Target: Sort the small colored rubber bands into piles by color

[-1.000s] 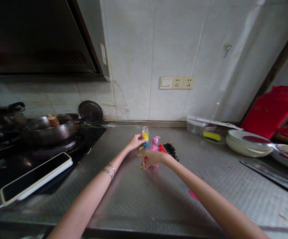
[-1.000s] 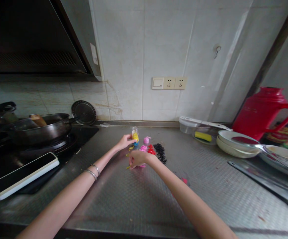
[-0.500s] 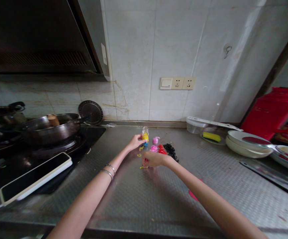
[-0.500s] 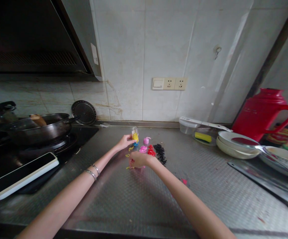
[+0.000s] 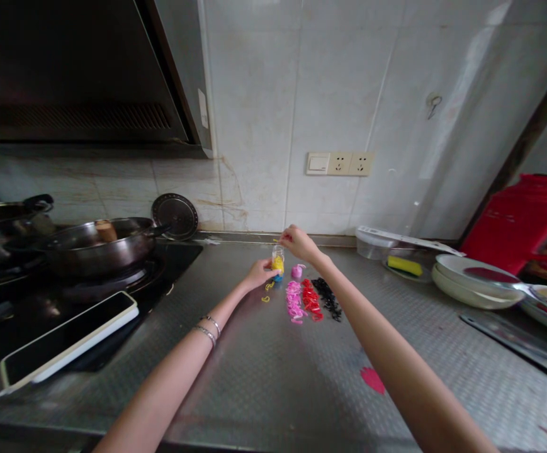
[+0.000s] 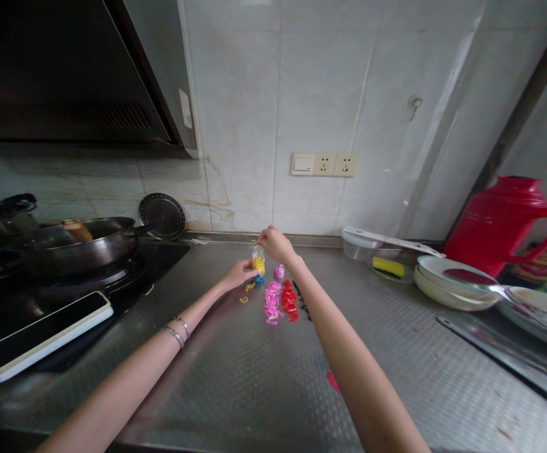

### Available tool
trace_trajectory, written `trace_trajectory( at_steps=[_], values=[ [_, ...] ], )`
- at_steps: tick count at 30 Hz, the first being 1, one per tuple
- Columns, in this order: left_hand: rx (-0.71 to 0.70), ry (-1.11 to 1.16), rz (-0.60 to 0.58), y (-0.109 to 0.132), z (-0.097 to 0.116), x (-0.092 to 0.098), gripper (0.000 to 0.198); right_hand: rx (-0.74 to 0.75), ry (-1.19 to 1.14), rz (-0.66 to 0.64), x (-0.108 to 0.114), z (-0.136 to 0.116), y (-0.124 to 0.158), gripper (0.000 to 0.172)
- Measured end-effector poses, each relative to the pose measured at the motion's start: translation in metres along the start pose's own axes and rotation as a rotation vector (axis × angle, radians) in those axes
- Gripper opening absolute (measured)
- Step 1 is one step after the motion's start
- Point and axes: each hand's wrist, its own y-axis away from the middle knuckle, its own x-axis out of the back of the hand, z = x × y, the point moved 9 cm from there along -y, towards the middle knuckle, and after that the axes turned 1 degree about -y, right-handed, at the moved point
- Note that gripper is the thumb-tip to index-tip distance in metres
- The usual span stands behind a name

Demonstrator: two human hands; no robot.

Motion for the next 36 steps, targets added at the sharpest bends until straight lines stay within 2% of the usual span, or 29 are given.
trace_trajectory(
  at_steps=[6,11,16,19,22,27,33,36],
  values=[
    [0.007,-0.007,-0.013,0.001,0.002,-0.001,0.029,0.007,0.106,-0.134,-0.026,0.007,-0.008,0.013],
    [0.019,0.004,0.012,0.0,-0.004,0.0,0.03,-0.02,0.063,-0.08,-0.021,0.015,-0.007,0.017],
    [0.045,0.07,0.023,-0.001,-0.013,-0.001,0.033,-0.064,-0.132,0.036,-0.008,0.025,0.008,0.023],
    [0.032,0.113,0.022,-0.001,-0.011,-0.001,0.035,-0.122,-0.26,0.05,-0.014,0.038,0.019,0.036],
    [0.023,0.135,0.02,-0.001,-0.009,-0.002,0.037,-0.129,-0.323,0.013,-0.031,0.046,0.026,0.046],
    [0.031,0.138,0.043,-0.002,-0.008,-0.002,0.035,-0.125,-0.331,-0.007,-0.052,0.052,0.031,0.038],
    [0.066,0.161,0.066,0.0,-0.007,-0.005,0.037,-0.094,-0.389,-0.021,-0.062,0.052,0.031,0.031],
    [0.088,0.185,0.02,0.001,-0.002,-0.005,0.044,-0.106,-0.47,-0.032,-0.068,0.053,0.031,0.032]
  ],
)
